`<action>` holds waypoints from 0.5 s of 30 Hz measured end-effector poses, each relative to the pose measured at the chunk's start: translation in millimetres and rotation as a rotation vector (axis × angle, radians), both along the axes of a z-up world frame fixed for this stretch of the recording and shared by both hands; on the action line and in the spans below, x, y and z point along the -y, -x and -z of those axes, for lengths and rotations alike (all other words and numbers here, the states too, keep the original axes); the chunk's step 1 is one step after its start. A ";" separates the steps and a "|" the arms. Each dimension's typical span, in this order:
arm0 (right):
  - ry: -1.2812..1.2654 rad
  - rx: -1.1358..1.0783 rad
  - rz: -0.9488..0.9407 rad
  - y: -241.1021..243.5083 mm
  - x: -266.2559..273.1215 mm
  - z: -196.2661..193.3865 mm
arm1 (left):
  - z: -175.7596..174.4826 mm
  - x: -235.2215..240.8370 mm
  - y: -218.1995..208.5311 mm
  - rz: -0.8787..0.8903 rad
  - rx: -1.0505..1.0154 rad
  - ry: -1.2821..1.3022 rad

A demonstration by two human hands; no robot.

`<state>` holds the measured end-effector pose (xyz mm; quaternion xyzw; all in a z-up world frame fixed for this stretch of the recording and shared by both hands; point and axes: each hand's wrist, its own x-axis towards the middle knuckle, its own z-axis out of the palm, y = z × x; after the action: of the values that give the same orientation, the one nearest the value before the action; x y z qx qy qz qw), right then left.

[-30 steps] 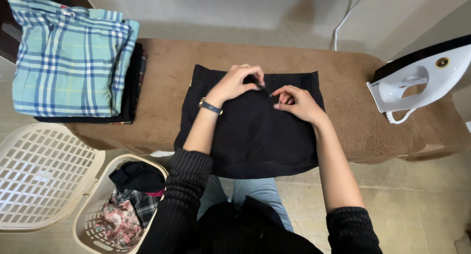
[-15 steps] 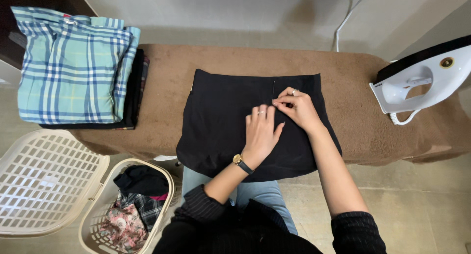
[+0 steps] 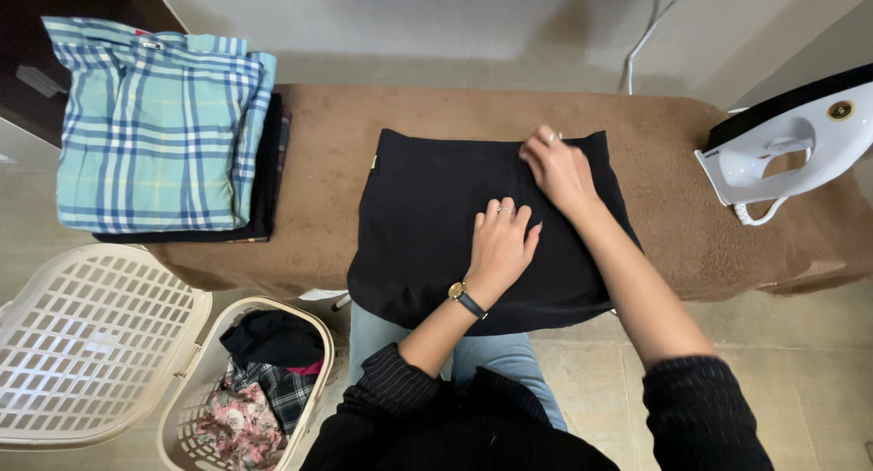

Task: The person irons a black garment on an ironing board, smoothing it out and repeatedly moving the iron across its surface, before folding the garment and placing it on a stack of clothes.

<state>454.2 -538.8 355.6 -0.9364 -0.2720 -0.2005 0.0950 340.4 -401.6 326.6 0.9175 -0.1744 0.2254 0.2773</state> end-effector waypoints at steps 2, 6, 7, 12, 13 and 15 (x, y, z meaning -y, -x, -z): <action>0.025 0.031 0.038 -14.1 -5.5 -3.2 | 0.5 -0.1 -1.6 -0.016 0.025 0.011; 0.020 0.035 0.047 -15.8 -5.9 0.5 | 2.6 0.2 -3.4 -0.024 0.048 0.019; -0.036 0.005 0.095 -15.0 -4.2 5.0 | 4.1 0.5 -3.5 -0.022 0.043 0.015; -0.087 -0.029 0.156 -13.7 6.4 6.5 | 4.9 -8.0 -3.9 0.014 -0.034 0.030; -0.229 -0.053 0.129 -14.5 13.5 -2.9 | 1.8 -15.6 -7.1 0.137 -0.123 0.167; -0.376 -0.064 0.094 -9.4 29.4 -31.7 | -25.6 -41.1 -13.8 0.261 -0.197 0.298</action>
<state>463.6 -568.2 387.3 -0.9197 -0.1825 -0.2220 0.2673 354.2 -360.5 352.3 0.8538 -0.2284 0.1203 0.4521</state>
